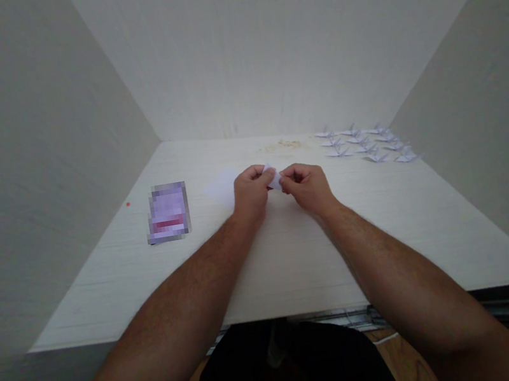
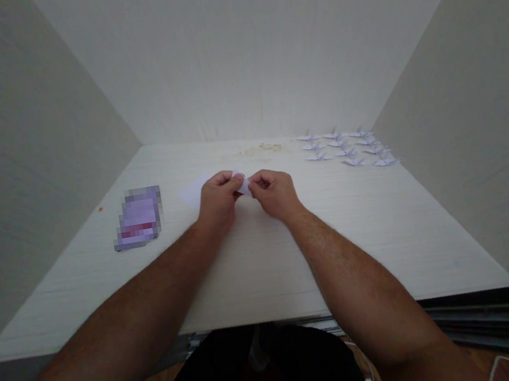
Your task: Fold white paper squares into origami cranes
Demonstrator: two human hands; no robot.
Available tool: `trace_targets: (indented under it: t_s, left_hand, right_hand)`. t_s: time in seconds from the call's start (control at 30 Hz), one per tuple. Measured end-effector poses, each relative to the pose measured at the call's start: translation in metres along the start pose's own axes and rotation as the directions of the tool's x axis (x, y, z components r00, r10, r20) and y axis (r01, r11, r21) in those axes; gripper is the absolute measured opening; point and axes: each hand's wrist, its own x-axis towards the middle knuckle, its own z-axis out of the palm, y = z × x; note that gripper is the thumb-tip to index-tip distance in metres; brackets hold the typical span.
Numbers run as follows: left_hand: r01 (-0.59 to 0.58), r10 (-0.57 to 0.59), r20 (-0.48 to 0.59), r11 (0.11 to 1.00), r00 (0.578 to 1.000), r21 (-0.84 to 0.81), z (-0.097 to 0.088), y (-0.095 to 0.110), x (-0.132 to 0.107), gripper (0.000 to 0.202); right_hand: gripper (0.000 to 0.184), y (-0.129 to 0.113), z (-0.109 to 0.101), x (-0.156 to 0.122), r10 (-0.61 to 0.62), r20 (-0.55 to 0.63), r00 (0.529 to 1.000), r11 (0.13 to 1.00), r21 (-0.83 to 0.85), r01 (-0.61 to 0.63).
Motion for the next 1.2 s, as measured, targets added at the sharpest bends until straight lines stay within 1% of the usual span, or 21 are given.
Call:
trace_targets:
  t_s: [0.1, 0.2, 0.4, 0.5, 0.6, 0.7, 0.8, 0.9, 1.0, 1.2]
  left_hand:
    - [0.004, -0.004, -0.013, 1.0, 1.0, -0.019, -0.0001, 0.0012, 0.0004, 0.015]
    - [0.01, -0.01, -0.021, 1.0, 1.0, -0.014, -0.0011, 0.001, 0.0011, 0.018]
    - [0.011, -0.011, -0.026, 1.0, 1.0, 0.0, -0.0021, -0.0015, 0.0016, 0.019]
    - [0.005, -0.005, 0.003, 0.997, 1.0, 0.073, -0.0025, -0.0024, 0.0008, 0.016]
    - [-0.015, 0.006, 0.041, 0.974, 0.999, 0.226, -0.0036, -0.0022, -0.0008, 0.012]
    - [-0.042, 0.02, 0.072, 0.945, 0.997, 0.325, -0.0052, -0.0005, -0.0025, 0.011]
    - [-0.042, 0.016, 0.076, 0.937, 0.997, 0.347, -0.0057, 0.0018, -0.0036, 0.012]
    - [-0.029, 0.008, 0.067, 0.947, 0.998, 0.321, -0.0044, 0.0035, -0.0042, 0.013]
    - [-0.012, -0.006, 0.065, 0.964, 0.998, 0.265, -0.0028, 0.0044, -0.0044, 0.014]
    - [0.014, -0.018, 0.011, 0.954, 1.0, 0.3, -0.0029, 0.0045, -0.004, 0.012]
  right_hand:
    - [0.01, -0.0011, 0.0007, 0.001, 0.057, 0.031, 0.998, 0.995, 0.075, -0.059]
    - [0.013, 0.0009, 0.002, 0.0014, 0.061, 0.032, 0.998, 0.994, 0.086, -0.064]
    - [0.014, 0.0048, 0.0027, 0.0023, 0.059, -0.072, 0.996, 0.997, 0.063, -0.054]
    - [0.012, 0.0051, 0.0012, 0.0047, 0.08, -0.13, 0.988, 0.99, 0.128, -0.063]
    - [0.01, 0.0054, -0.0003, 0.0069, 0.111, -0.175, 0.978, 0.982, 0.172, -0.08]
    - [0.01, 0.0055, -0.0009, 0.0069, 0.082, -0.156, 0.984, 0.989, 0.133, -0.061]
    - [0.01, 0.0045, -0.0014, 0.0051, 0.031, -0.127, 0.991, 0.999, 0.039, -0.026]
    - [0.011, 0.0025, -0.002, 0.0038, -0.001, -0.137, 0.991, 1.0, -0.023, -0.002]
    - [0.011, 0.0004, -0.0018, 0.004, -0.003, -0.152, 0.988, 0.999, -0.037, -0.003]
    - [0.013, -0.0006, 0.0002, 0.0039, 0.031, -0.105, 0.994, 0.999, 0.012, -0.03]
